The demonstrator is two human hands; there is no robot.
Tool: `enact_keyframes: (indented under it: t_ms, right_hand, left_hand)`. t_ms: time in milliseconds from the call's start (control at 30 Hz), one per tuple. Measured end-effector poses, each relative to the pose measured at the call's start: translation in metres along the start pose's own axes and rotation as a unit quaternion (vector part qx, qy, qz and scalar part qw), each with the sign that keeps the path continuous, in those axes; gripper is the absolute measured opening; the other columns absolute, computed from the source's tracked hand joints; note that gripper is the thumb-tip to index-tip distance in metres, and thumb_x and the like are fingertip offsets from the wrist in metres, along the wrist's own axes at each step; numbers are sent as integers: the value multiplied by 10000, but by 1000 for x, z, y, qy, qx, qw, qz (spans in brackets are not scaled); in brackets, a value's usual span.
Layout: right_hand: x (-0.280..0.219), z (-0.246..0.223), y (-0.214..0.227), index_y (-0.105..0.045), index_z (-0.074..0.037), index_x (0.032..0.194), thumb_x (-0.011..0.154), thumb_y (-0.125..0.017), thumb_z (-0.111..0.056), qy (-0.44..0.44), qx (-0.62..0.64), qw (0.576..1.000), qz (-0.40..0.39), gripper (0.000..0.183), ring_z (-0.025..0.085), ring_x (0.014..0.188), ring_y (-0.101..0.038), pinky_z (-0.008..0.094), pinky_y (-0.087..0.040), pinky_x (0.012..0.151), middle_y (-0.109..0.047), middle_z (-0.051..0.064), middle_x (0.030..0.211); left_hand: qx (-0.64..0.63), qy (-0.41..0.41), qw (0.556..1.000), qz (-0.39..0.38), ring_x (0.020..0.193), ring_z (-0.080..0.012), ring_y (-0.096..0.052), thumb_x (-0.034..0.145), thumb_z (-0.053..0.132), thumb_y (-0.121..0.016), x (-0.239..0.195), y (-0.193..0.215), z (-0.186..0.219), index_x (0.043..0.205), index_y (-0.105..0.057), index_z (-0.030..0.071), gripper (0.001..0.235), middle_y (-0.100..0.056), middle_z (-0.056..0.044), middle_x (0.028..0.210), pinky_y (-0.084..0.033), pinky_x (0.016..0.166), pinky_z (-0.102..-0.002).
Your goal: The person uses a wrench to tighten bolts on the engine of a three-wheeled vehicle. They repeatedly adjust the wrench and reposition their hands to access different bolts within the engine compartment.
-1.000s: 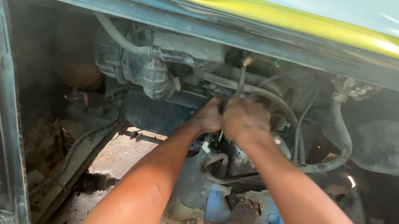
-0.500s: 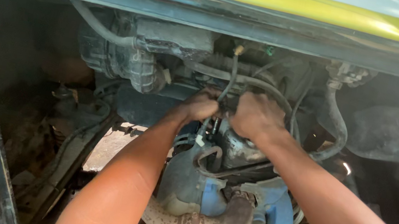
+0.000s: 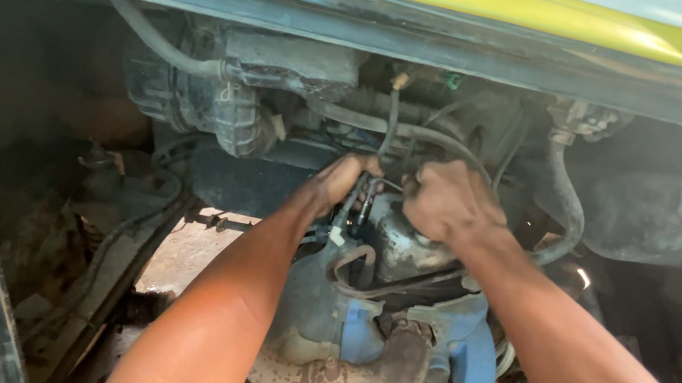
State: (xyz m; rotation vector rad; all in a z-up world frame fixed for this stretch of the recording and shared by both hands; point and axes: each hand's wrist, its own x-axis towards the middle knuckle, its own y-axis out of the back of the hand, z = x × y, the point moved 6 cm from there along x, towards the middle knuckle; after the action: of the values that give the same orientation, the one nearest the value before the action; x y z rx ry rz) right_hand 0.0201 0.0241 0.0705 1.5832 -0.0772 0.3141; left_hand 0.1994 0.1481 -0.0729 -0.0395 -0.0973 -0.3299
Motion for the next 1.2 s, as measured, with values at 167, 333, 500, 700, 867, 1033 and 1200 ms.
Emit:
enact_keyframes:
  t_ms: [167, 333, 500, 700, 867, 1033, 1200]
  right_hand:
    - [8, 3, -6, -755, -16, 1070, 887, -571, -259, 31, -6, 999, 7, 356, 447, 1066, -677, 482, -542, 952, -704, 285, 1112]
    - [14, 27, -2, -748, -32, 1110, 896, -572, -275, -6, 81, 997, 2, 369, 449, 1092, -663, 501, -533, 951, -692, 280, 1144]
    - [46, 50, -22, -717, -42, 1169, 968, -546, -483, -1, 109, 994, -29, 514, 408, 1095, -701, 518, -519, 995, -717, 265, 1147]
    - [99, 45, -28, -818, -67, 1101, 1022, -481, -502, 148, -47, 987, 31, 556, 399, 1122, -688, 585, -162, 1286, -784, 256, 1056]
    - [90, 51, -44, -765, -52, 1097, 961, -474, -694, 44, 13, 999, -30, 718, 378, 1144, -670, 483, -501, 1032, -711, 241, 1179]
    - [81, 37, -45, -818, -186, 1057, 856, -599, -698, 95, 88, 992, 1, 592, 303, 1215, -638, 422, -465, 1054, -719, 101, 1245]
    - [74, 43, -36, -770, -327, 1148, 885, -631, -569, 59, 226, 972, 14, 384, 258, 1213, -651, 419, -476, 1037, -699, 17, 1322]
  left_hand:
    - [120, 12, 984, 132, 685, -199, -581, 839, 335, -600, -22, -2, 15, 804, -685, 69, 280, -647, -47, 747, -490, 637, -393]
    - [142, 16, 982, 122, 621, -215, -514, 865, 345, -595, -38, -11, 34, 747, -658, 70, 306, -560, -63, 644, -401, 600, -412]
    - [63, 36, 990, 117, 621, -184, -532, 884, 307, -635, -50, -6, 30, 765, -697, 52, 289, -600, -42, 665, -430, 597, -363]
    - [165, 22, 982, 89, 657, -128, -609, 850, 457, -769, -50, 9, 27, 821, -755, 60, 398, -691, -18, 734, -486, 639, -345]
    - [152, -25, 982, 110, 654, -155, -671, 787, 280, -819, -50, 5, 17, 850, -773, 31, 261, -739, -47, 743, -542, 649, -363]
    - [179, -31, 971, 156, 663, -178, -685, 767, 166, -797, -63, -5, 29, 890, -780, 22, 190, -751, -89, 770, -544, 639, -380]
    - [180, -29, 969, 166, 680, -175, -710, 775, 177, -800, -75, -5, 44, 861, -784, 5, 193, -763, -92, 770, -554, 658, -348]
